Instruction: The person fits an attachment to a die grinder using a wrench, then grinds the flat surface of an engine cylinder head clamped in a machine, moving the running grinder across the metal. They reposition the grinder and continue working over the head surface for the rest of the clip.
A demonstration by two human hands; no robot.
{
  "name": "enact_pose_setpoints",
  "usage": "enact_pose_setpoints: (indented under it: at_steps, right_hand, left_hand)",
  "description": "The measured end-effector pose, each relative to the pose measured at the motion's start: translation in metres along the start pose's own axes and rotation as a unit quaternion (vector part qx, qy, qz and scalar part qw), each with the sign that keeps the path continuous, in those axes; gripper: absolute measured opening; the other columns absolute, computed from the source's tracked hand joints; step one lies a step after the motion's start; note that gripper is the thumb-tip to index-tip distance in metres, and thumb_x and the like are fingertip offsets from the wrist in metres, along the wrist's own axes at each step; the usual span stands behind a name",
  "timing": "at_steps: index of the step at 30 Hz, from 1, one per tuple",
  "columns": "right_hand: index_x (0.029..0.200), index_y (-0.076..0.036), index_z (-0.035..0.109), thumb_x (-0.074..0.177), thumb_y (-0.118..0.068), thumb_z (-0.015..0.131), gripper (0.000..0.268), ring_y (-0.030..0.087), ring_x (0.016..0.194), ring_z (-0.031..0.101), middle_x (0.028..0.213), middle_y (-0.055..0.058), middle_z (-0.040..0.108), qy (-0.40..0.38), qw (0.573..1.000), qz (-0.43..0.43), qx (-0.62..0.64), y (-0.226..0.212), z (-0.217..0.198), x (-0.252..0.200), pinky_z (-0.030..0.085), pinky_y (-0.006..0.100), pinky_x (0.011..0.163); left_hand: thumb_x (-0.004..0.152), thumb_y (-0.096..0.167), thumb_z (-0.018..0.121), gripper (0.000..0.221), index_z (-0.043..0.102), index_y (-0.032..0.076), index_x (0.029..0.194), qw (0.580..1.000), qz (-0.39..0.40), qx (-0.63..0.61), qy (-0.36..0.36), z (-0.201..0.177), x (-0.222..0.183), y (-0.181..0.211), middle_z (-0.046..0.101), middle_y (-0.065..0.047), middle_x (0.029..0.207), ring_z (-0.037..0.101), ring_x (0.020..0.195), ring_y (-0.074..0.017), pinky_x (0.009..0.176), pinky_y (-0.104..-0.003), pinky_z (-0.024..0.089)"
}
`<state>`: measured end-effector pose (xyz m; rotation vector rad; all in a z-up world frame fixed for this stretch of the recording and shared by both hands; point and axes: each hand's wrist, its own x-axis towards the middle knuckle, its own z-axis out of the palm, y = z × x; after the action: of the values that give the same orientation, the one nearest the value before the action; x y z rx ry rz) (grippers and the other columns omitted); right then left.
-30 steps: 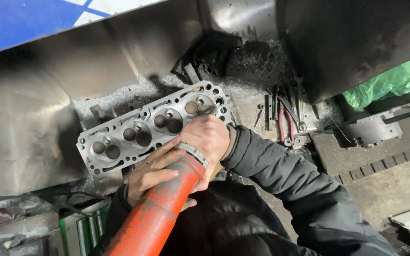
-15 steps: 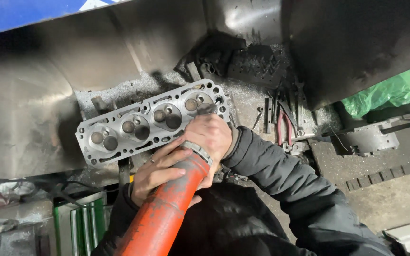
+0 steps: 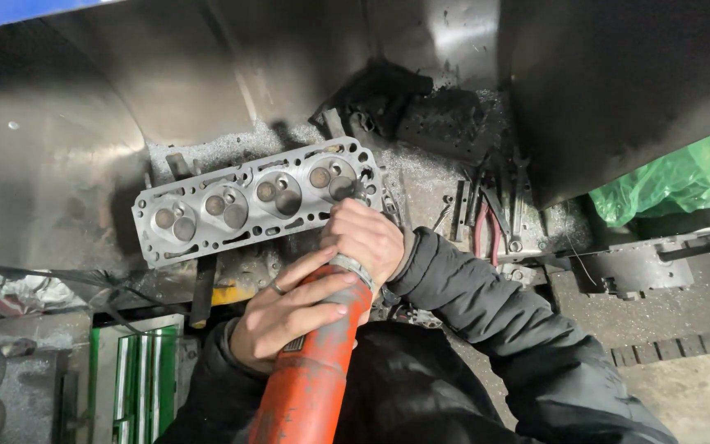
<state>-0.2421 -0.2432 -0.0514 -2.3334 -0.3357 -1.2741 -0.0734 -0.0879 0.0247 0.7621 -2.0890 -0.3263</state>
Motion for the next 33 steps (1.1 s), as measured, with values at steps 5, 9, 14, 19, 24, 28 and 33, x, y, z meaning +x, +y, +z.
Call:
enact_pose_setpoints:
  at_steps: [5, 9, 14, 19, 24, 28, 33]
  right_hand:
    - [0.115, 0.001, 0.054, 0.083, -0.060, 0.071, 0.072, 0.037, 0.098, 0.063, 0.107, 0.016, 0.059, 0.001, 1.000, 0.014, 0.006, -0.007, -0.005, -0.010, 0.045, 0.056, 0.104]
    - [0.121, 0.001, 0.054, 0.082, -0.066, 0.072, 0.080, 0.037, 0.106, 0.063, 0.113, 0.017, 0.059, -0.008, 1.000, 0.022, -0.005, -0.004, -0.002, -0.028, 0.044, 0.057, 0.109]
    - [0.122, 0.002, 0.051, 0.076, -0.074, 0.071, 0.092, 0.038, 0.107, 0.061, 0.114, 0.018, 0.057, -0.009, 1.000, 0.014, -0.008, -0.006, -0.007, -0.021, 0.043, 0.057, 0.107]
    - [0.122, 0.001, 0.051, 0.076, -0.076, 0.072, 0.091, 0.037, 0.107, 0.061, 0.115, 0.017, 0.058, -0.010, 1.000, 0.020, -0.014, -0.012, -0.004, -0.019, 0.044, 0.057, 0.107]
    - [0.122, 0.002, 0.052, 0.075, -0.076, 0.072, 0.093, 0.038, 0.107, 0.061, 0.113, 0.018, 0.058, -0.009, 1.000, 0.012, -0.012, -0.007, -0.001, -0.021, 0.044, 0.057, 0.105]
    - [0.121, 0.002, 0.052, 0.074, -0.078, 0.072, 0.095, 0.037, 0.105, 0.061, 0.111, 0.017, 0.057, -0.005, 1.000, 0.012, -0.010, -0.007, 0.002, -0.021, 0.043, 0.058, 0.105]
    - [0.123, 0.001, 0.050, 0.072, -0.081, 0.071, 0.098, 0.037, 0.103, 0.060, 0.111, 0.017, 0.057, 0.005, 1.000, 0.019, -0.014, -0.006, 0.007, -0.020, 0.042, 0.058, 0.103]
  left_hand:
    - [0.080, 0.011, 0.088, 0.054, 0.059, 0.007, 0.126, 0.999, -0.003, 0.021, -0.047, 0.002, 0.007, 0.004, 0.064, -0.020, 0.137, 0.054, 0.138, -0.0499, 0.115, -0.059, 0.050]
    - [0.081, 0.011, 0.087, 0.053, 0.059, 0.007, 0.125, 0.998, -0.005, 0.024, -0.060, 0.005, 0.009, 0.003, 0.063, -0.019, 0.138, 0.052, 0.139, -0.0499, 0.113, -0.059, 0.049]
    - [0.081, 0.011, 0.087, 0.051, 0.060, 0.008, 0.125, 0.998, -0.006, 0.028, -0.055, 0.006, 0.008, 0.002, 0.063, -0.018, 0.139, 0.053, 0.139, -0.0488, 0.113, -0.058, 0.050]
    - [0.080, 0.011, 0.087, 0.050, 0.061, 0.009, 0.123, 0.997, 0.006, 0.047, -0.056, 0.004, 0.003, 0.001, 0.063, -0.017, 0.140, 0.054, 0.139, -0.0468, 0.113, -0.059, 0.049]
    - [0.081, 0.010, 0.086, 0.052, 0.061, 0.007, 0.125, 0.998, 0.009, 0.029, -0.056, 0.002, 0.004, 0.001, 0.063, -0.017, 0.139, 0.052, 0.139, -0.0484, 0.113, -0.058, 0.049]
    - [0.081, 0.009, 0.086, 0.051, 0.061, 0.006, 0.126, 0.997, 0.016, 0.027, -0.064, 0.000, -0.002, -0.005, 0.062, -0.019, 0.140, 0.053, 0.140, -0.0490, 0.114, -0.058, 0.050]
    - [0.081, 0.008, 0.086, 0.052, 0.060, 0.006, 0.126, 0.998, 0.021, 0.008, -0.057, -0.004, -0.004, -0.008, 0.062, -0.019, 0.139, 0.052, 0.139, -0.0498, 0.113, -0.059, 0.050]
